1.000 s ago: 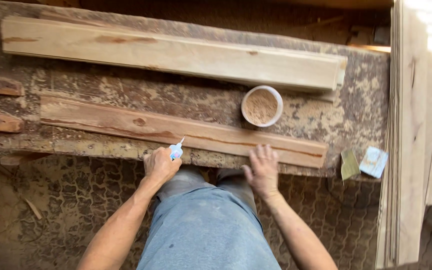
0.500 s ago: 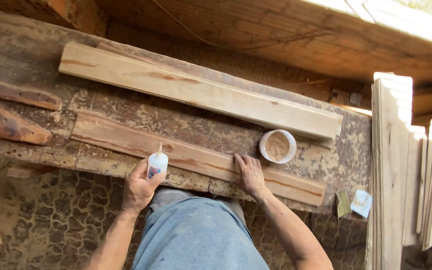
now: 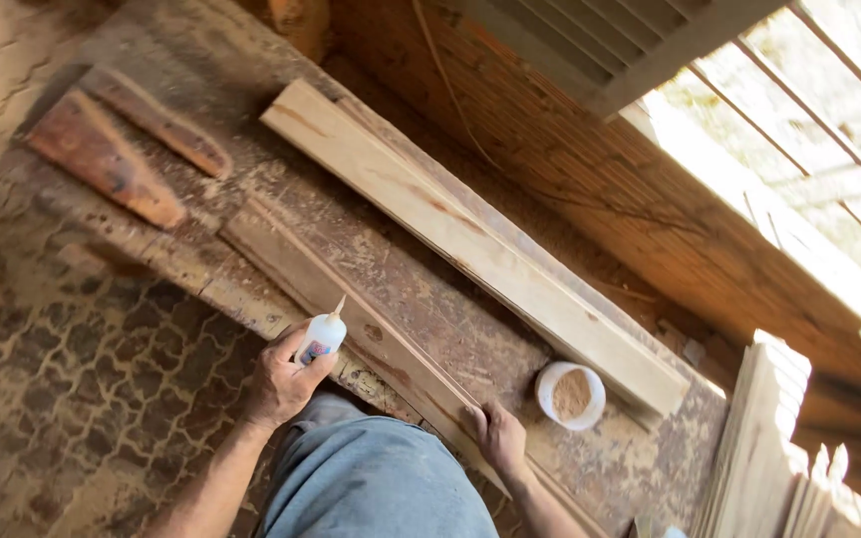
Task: Sanding a wooden plank and applying wood glue to its surface.
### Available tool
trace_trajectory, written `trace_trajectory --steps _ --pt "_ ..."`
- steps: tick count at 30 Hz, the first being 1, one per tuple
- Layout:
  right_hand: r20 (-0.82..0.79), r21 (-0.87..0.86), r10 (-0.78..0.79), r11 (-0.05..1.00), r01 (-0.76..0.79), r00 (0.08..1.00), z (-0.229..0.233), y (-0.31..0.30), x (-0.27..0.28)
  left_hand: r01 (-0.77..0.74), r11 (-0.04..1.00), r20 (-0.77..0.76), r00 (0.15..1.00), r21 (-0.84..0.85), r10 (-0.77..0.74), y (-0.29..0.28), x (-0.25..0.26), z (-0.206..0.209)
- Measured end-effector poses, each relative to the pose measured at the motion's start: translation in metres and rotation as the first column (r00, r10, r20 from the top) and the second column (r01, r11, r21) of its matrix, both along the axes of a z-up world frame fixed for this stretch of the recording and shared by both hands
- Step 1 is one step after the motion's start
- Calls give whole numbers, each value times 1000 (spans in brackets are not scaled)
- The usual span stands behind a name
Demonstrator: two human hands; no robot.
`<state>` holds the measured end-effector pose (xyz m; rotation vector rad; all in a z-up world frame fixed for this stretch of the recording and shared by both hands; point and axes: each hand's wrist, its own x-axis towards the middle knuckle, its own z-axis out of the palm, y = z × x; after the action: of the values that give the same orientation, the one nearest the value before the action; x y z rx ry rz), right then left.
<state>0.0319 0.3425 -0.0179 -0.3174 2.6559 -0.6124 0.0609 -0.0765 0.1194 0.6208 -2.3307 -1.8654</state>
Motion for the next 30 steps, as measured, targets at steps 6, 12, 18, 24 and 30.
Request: trace_trajectory --steps 6,12,18,24,30 --pt "-54 214 5 977 7 999 45 11 -34 -71 991 -163 985 -117 52 14 11 18" --pt "-402 457 424 861 -223 811 128 48 -141 -122 978 -109 988 -166 105 32 18 7" --pt "-248 464 413 845 -267 876 130 67 -220 -163 970 80 981 -178 179 57 19 2" --pt "25 559 396 756 -341 918 92 77 -249 -112 989 165 978 -100 127 71 30 -30" --pt "-104 372 360 879 -300 927 76 98 -258 -96 989 236 964 -116 121 76 21 -6"
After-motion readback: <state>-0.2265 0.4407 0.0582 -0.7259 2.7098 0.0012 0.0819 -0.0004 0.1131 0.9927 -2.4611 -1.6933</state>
